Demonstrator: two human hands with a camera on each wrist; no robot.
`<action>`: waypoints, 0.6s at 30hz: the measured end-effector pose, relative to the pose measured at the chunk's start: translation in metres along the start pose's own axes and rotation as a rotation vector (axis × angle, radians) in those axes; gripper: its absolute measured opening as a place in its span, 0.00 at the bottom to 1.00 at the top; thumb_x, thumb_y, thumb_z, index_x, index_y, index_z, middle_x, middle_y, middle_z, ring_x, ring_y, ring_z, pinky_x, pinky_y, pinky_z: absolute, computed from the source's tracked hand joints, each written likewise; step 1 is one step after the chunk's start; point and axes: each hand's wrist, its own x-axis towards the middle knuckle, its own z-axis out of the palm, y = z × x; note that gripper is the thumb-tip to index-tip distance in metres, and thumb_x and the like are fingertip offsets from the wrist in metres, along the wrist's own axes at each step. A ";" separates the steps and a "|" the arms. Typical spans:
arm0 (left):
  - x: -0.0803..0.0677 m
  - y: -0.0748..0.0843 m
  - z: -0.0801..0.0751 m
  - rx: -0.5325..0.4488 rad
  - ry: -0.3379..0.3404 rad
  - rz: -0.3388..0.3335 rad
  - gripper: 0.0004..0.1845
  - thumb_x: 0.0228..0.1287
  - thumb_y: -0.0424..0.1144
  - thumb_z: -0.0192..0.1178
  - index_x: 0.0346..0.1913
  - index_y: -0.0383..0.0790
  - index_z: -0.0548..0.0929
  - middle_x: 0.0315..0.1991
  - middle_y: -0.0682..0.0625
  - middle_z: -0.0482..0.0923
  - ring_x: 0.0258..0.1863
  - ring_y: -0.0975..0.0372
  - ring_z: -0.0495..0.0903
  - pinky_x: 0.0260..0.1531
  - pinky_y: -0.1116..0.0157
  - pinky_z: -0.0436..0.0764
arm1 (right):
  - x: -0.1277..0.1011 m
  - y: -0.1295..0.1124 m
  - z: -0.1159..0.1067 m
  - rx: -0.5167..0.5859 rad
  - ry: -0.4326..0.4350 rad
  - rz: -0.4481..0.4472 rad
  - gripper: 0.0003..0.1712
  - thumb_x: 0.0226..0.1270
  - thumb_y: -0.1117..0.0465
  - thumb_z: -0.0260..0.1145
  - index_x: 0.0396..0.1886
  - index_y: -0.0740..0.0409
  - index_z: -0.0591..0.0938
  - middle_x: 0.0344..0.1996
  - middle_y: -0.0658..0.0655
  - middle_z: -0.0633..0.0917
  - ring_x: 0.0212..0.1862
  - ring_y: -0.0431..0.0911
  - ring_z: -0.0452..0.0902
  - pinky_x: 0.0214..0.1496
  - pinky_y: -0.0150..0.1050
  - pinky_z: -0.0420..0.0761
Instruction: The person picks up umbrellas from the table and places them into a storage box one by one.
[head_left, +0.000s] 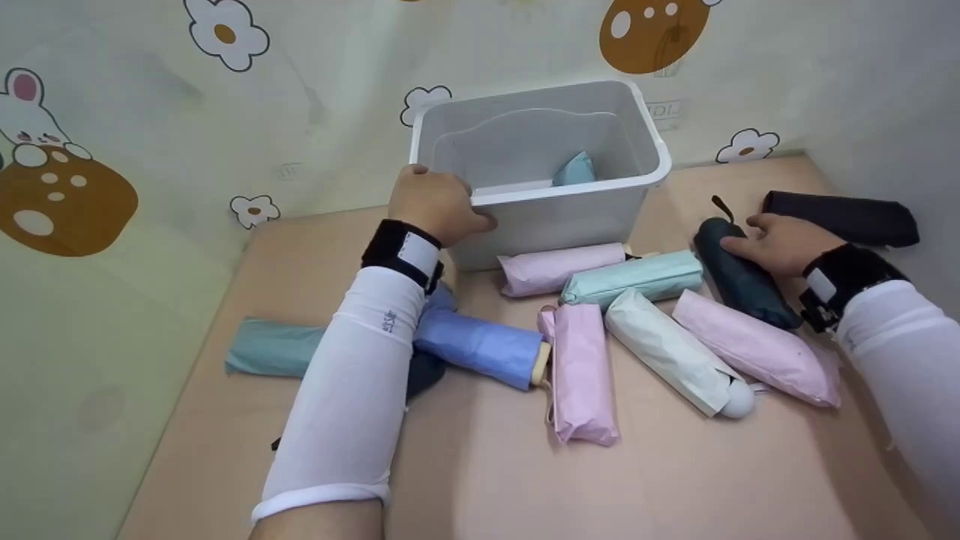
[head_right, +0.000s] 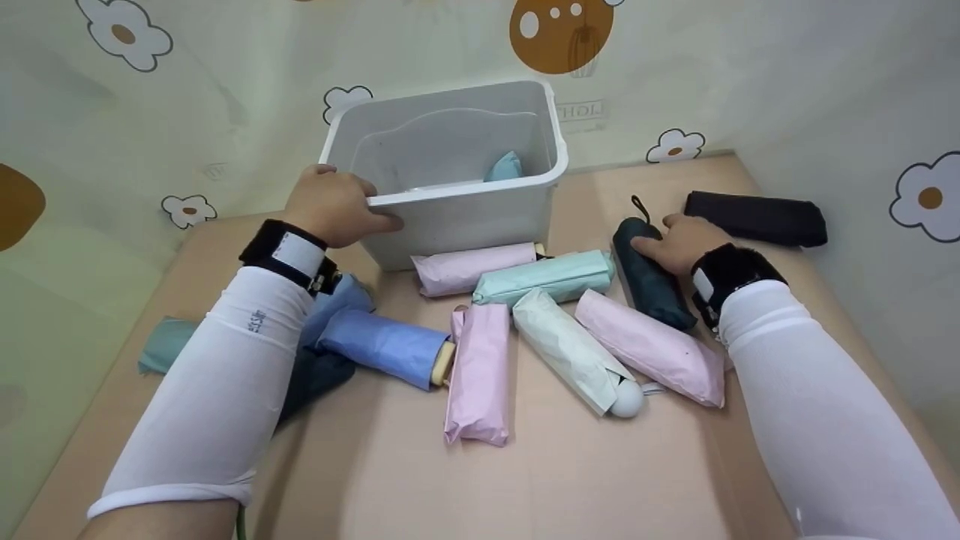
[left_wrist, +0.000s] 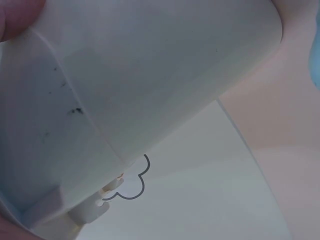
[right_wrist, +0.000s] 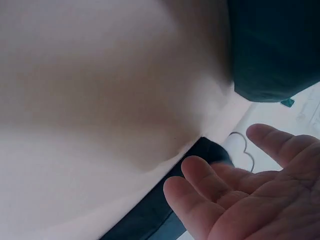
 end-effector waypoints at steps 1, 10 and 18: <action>0.000 0.000 0.000 0.002 -0.003 0.000 0.27 0.60 0.67 0.63 0.30 0.44 0.85 0.31 0.49 0.88 0.46 0.53 0.88 0.79 0.50 0.59 | 0.000 -0.002 0.001 -0.008 -0.002 -0.007 0.56 0.80 0.31 0.46 0.74 0.84 0.61 0.67 0.88 0.68 0.68 0.80 0.66 0.71 0.73 0.66; -0.001 0.000 0.000 -0.003 -0.003 -0.006 0.27 0.60 0.68 0.63 0.30 0.45 0.84 0.30 0.50 0.87 0.45 0.53 0.88 0.79 0.50 0.58 | 0.000 -0.020 0.006 -0.001 0.009 -0.012 0.50 0.77 0.37 0.58 0.69 0.84 0.66 0.60 0.86 0.75 0.55 0.73 0.78 0.61 0.68 0.76; -0.001 0.001 -0.001 -0.012 0.003 -0.009 0.26 0.60 0.67 0.63 0.29 0.45 0.84 0.29 0.50 0.87 0.45 0.53 0.87 0.80 0.50 0.57 | 0.000 -0.018 0.005 -0.006 0.011 -0.009 0.50 0.76 0.38 0.59 0.69 0.85 0.66 0.61 0.87 0.74 0.58 0.76 0.76 0.63 0.69 0.75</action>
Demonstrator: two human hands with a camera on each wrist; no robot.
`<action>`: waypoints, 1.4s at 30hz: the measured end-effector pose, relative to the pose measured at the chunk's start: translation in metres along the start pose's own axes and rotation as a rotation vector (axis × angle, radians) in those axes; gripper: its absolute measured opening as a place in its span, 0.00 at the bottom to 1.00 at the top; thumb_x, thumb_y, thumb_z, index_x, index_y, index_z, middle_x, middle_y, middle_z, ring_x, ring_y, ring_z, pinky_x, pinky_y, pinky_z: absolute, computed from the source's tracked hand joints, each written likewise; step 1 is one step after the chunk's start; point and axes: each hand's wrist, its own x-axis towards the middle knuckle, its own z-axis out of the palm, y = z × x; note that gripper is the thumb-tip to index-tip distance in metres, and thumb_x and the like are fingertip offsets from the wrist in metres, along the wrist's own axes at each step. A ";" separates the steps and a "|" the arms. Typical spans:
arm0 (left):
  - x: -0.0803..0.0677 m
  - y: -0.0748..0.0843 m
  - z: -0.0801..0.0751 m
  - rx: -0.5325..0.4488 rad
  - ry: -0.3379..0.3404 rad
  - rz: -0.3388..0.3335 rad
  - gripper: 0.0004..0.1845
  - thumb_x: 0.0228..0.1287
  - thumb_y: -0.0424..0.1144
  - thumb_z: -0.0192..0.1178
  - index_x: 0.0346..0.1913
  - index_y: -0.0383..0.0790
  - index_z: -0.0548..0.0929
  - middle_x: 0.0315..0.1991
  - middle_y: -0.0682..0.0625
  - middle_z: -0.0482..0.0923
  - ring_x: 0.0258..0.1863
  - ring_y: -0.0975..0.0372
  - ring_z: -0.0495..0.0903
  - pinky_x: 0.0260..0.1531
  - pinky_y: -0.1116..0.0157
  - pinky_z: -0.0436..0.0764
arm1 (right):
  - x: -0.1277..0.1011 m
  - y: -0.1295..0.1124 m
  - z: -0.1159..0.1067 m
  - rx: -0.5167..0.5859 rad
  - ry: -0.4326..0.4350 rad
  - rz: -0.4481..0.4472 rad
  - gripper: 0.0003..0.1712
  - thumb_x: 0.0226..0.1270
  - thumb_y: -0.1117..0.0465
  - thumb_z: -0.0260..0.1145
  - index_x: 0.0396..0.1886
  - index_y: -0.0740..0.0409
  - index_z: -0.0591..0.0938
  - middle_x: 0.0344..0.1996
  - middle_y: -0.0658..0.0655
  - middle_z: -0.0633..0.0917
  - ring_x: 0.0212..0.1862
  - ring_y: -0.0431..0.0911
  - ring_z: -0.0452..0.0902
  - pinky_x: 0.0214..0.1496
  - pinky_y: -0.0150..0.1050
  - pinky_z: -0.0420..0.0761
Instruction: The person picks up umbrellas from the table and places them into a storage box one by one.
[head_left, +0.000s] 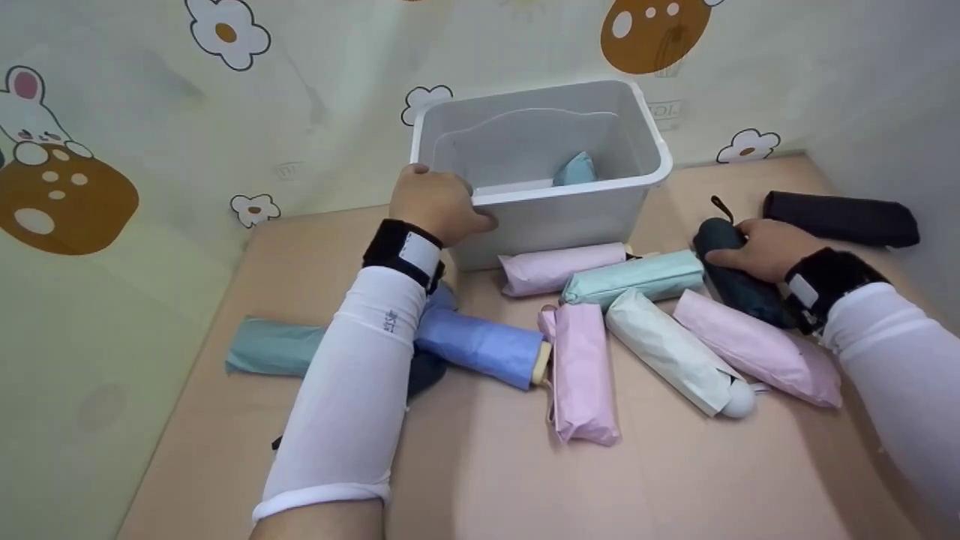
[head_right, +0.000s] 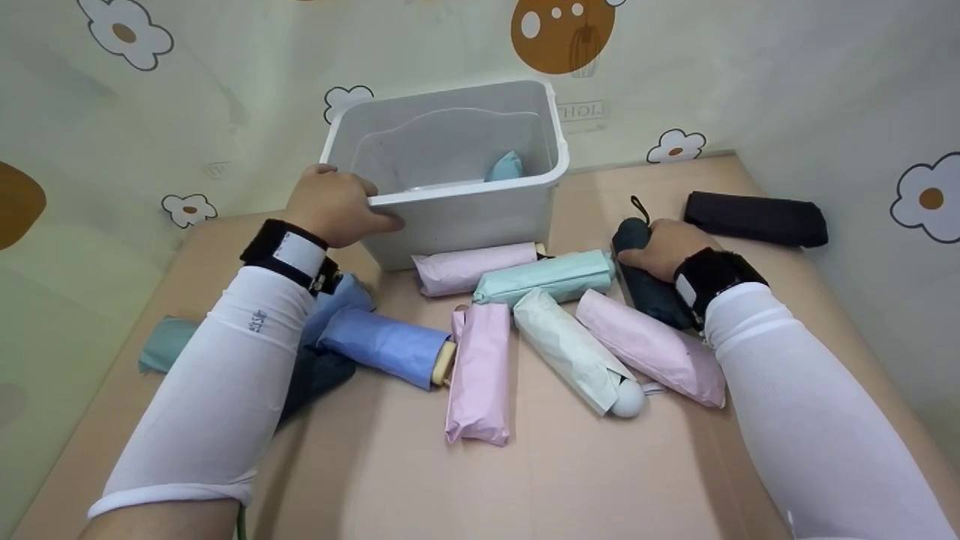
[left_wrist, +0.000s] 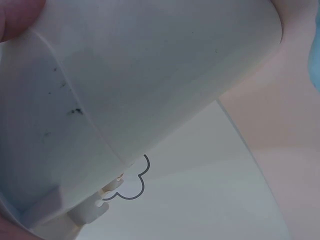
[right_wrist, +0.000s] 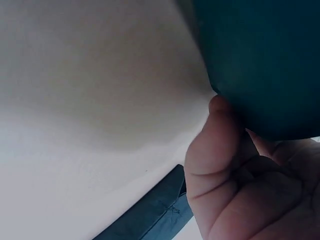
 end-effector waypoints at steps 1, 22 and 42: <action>0.000 0.000 0.000 0.001 0.001 0.001 0.26 0.60 0.67 0.63 0.29 0.45 0.84 0.29 0.50 0.87 0.45 0.53 0.87 0.80 0.50 0.57 | 0.000 0.000 0.000 -0.002 0.001 0.001 0.51 0.76 0.37 0.59 0.68 0.85 0.66 0.60 0.87 0.74 0.58 0.76 0.76 0.63 0.70 0.74; 0.002 0.001 0.003 0.007 -0.007 0.012 0.26 0.61 0.66 0.62 0.28 0.45 0.83 0.29 0.50 0.87 0.47 0.53 0.87 0.79 0.49 0.59 | -0.004 -0.002 0.003 0.030 0.035 0.042 0.50 0.72 0.35 0.63 0.61 0.83 0.73 0.52 0.84 0.80 0.48 0.70 0.79 0.55 0.66 0.77; 0.000 0.001 0.002 0.012 0.029 0.000 0.25 0.60 0.65 0.62 0.25 0.45 0.80 0.25 0.50 0.85 0.45 0.53 0.88 0.78 0.48 0.61 | -0.005 -0.002 0.004 0.083 0.054 0.065 0.53 0.72 0.34 0.62 0.63 0.85 0.69 0.55 0.86 0.77 0.53 0.73 0.77 0.57 0.68 0.76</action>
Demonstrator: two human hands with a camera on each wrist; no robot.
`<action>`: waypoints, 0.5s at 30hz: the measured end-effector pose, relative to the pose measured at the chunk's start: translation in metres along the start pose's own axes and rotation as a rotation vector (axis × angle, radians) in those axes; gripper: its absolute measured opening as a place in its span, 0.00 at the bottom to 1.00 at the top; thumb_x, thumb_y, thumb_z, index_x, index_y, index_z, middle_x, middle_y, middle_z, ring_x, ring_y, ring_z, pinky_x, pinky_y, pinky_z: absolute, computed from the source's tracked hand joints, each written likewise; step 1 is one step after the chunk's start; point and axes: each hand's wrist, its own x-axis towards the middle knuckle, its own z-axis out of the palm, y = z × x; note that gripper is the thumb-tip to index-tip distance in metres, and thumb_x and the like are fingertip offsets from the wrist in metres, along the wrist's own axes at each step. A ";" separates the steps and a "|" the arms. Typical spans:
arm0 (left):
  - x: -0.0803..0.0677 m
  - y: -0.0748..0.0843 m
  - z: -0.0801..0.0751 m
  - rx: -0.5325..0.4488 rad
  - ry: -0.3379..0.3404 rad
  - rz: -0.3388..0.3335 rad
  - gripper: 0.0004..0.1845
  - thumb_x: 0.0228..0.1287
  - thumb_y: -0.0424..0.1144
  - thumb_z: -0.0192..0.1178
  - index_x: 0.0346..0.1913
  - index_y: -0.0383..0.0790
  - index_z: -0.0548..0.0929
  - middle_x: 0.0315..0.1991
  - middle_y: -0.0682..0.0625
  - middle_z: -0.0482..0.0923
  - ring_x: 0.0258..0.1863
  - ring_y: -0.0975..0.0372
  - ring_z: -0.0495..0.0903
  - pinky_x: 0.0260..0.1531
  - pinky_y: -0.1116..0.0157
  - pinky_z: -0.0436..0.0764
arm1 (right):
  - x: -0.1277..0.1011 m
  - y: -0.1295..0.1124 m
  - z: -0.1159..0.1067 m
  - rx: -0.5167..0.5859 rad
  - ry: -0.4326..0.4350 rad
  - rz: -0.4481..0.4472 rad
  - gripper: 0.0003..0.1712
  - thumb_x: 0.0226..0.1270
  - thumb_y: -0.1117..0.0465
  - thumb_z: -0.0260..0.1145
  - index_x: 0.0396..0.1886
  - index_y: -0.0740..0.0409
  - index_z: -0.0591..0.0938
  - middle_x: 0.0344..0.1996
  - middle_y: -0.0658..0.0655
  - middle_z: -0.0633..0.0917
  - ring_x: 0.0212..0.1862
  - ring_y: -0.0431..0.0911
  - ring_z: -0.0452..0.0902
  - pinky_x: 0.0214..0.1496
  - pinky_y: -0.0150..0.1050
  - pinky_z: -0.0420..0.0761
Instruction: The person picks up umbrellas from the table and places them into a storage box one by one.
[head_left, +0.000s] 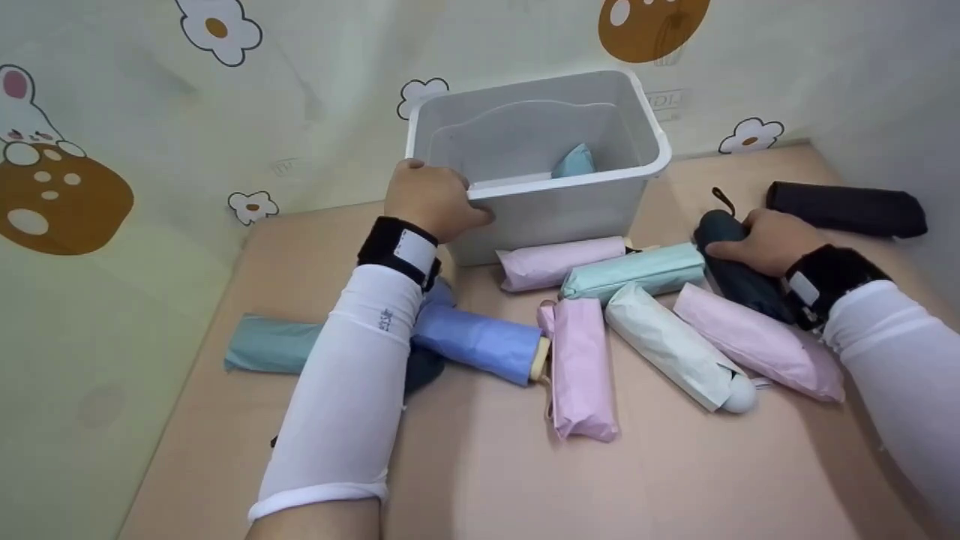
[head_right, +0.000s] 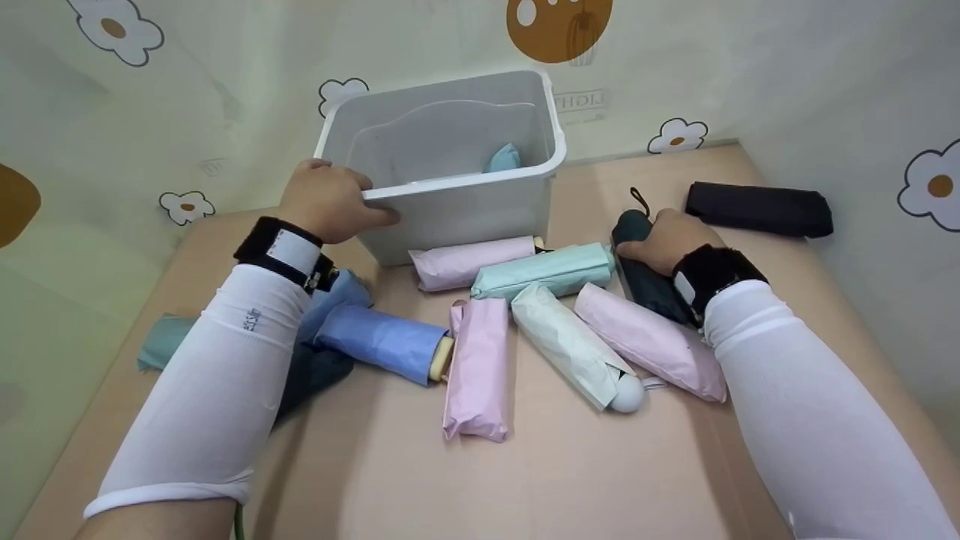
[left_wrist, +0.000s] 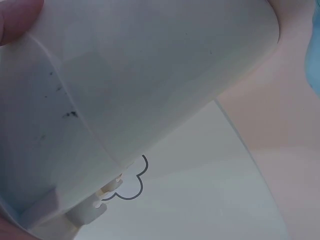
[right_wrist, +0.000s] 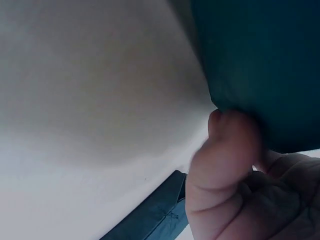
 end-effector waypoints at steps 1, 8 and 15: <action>0.000 0.000 0.000 0.000 0.000 -0.002 0.25 0.60 0.65 0.62 0.24 0.45 0.80 0.25 0.50 0.84 0.45 0.54 0.88 0.78 0.48 0.61 | 0.000 0.000 0.000 0.004 0.007 0.003 0.53 0.72 0.33 0.63 0.63 0.85 0.69 0.54 0.86 0.78 0.52 0.72 0.77 0.56 0.67 0.76; 0.000 0.000 -0.001 -0.009 0.009 -0.004 0.26 0.61 0.65 0.63 0.24 0.45 0.80 0.24 0.50 0.84 0.45 0.53 0.88 0.79 0.47 0.60 | -0.001 -0.003 0.001 0.022 0.029 0.009 0.51 0.71 0.34 0.64 0.60 0.84 0.70 0.51 0.83 0.80 0.47 0.68 0.78 0.52 0.64 0.77; -0.001 0.000 0.001 -0.011 0.008 0.001 0.25 0.61 0.66 0.63 0.26 0.46 0.83 0.24 0.51 0.84 0.46 0.54 0.87 0.79 0.48 0.60 | -0.001 -0.001 0.005 0.010 0.084 0.006 0.45 0.74 0.38 0.63 0.56 0.83 0.72 0.48 0.83 0.80 0.44 0.68 0.78 0.49 0.63 0.77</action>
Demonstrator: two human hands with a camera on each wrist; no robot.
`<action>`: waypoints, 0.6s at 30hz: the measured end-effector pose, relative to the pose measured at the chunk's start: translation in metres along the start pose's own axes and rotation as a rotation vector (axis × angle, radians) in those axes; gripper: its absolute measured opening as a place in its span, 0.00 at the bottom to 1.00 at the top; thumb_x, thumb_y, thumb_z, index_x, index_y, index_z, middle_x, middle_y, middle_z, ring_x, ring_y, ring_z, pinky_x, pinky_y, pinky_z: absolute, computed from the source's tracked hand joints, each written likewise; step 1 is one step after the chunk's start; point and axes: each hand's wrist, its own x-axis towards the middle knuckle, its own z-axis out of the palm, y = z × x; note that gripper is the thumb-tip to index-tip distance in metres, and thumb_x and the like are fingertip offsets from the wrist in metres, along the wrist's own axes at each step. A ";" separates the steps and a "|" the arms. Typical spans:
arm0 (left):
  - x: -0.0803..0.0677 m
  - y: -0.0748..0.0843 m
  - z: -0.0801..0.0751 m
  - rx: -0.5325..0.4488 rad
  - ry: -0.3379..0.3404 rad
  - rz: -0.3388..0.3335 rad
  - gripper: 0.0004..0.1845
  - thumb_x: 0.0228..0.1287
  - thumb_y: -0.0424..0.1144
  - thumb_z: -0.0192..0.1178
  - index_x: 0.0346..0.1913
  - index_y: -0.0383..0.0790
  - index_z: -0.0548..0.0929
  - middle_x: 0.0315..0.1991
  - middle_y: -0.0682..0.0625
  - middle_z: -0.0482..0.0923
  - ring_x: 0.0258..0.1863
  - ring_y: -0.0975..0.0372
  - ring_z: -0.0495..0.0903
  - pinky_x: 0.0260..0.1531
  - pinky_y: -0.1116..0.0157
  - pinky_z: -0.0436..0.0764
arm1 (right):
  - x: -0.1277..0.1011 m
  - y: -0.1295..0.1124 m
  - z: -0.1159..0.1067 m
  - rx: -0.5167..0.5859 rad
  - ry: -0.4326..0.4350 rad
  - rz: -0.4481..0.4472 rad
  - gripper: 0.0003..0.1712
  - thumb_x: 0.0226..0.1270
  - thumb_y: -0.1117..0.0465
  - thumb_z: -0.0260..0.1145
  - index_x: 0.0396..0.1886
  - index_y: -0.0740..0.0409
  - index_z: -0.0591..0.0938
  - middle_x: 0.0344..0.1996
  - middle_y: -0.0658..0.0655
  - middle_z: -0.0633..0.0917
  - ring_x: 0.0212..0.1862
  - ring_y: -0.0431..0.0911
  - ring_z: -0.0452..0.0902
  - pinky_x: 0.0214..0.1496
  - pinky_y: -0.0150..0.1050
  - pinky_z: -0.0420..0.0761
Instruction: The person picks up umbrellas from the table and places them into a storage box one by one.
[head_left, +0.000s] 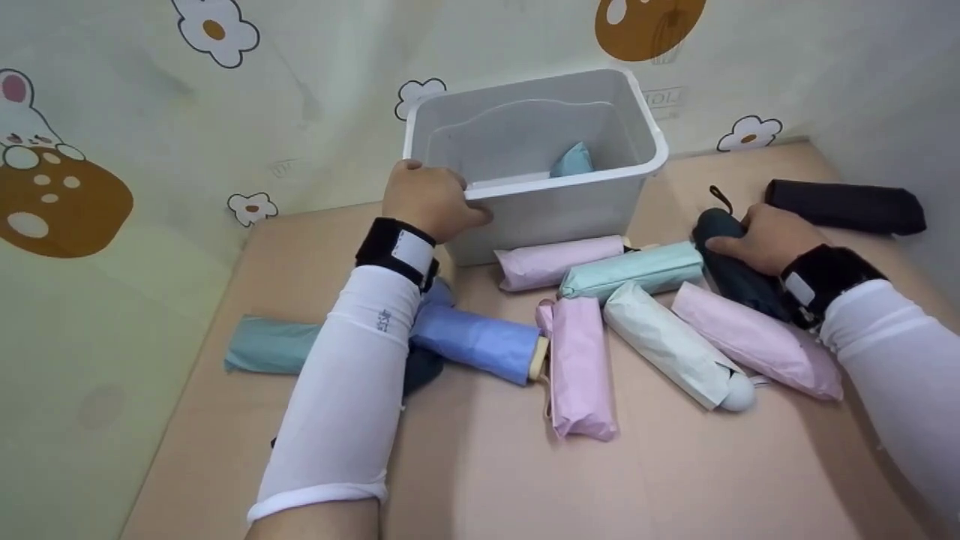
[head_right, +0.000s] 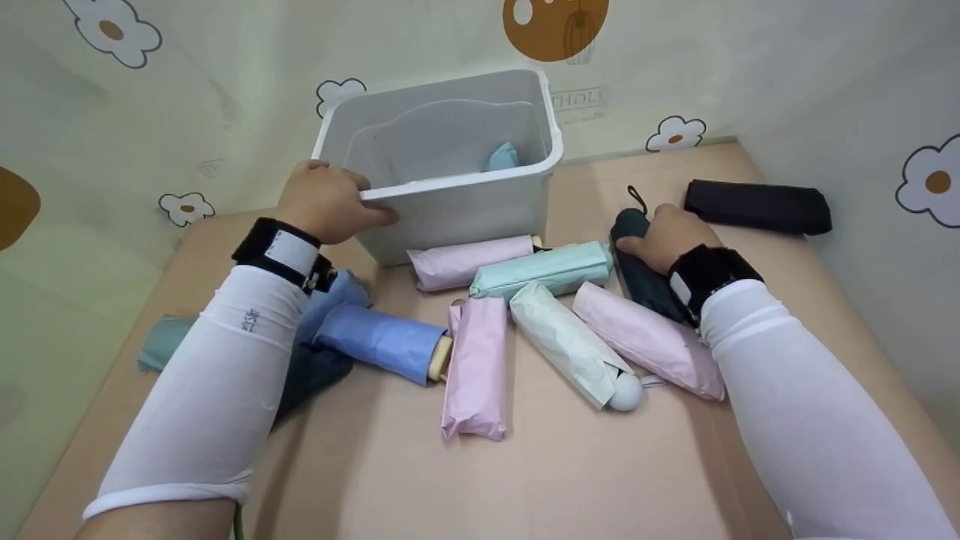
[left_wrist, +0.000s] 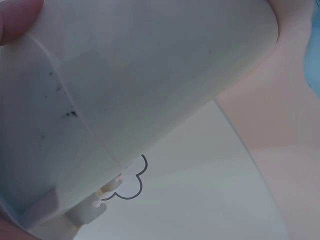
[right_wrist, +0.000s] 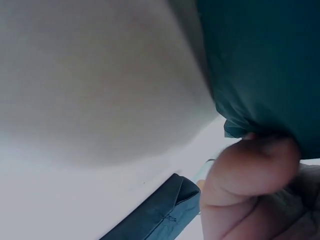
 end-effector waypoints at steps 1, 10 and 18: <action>0.000 0.000 0.000 -0.001 0.000 -0.001 0.25 0.61 0.66 0.63 0.26 0.46 0.83 0.24 0.51 0.84 0.46 0.54 0.87 0.79 0.48 0.60 | 0.000 0.000 0.000 -0.001 0.015 -0.005 0.43 0.75 0.39 0.62 0.55 0.83 0.73 0.47 0.82 0.81 0.43 0.68 0.79 0.49 0.63 0.77; -0.001 0.000 0.000 -0.010 -0.012 -0.014 0.25 0.61 0.66 0.63 0.25 0.47 0.80 0.24 0.51 0.83 0.47 0.54 0.86 0.79 0.48 0.58 | -0.001 0.002 0.001 0.014 0.042 -0.014 0.31 0.76 0.44 0.61 0.45 0.74 0.75 0.38 0.74 0.82 0.39 0.65 0.78 0.44 0.58 0.76; 0.001 0.000 0.001 0.016 -0.007 -0.008 0.25 0.60 0.66 0.63 0.28 0.45 0.84 0.28 0.50 0.86 0.46 0.54 0.88 0.78 0.49 0.60 | -0.003 -0.001 0.001 0.005 -0.120 0.011 0.56 0.64 0.34 0.69 0.61 0.85 0.67 0.49 0.81 0.79 0.46 0.67 0.79 0.52 0.63 0.79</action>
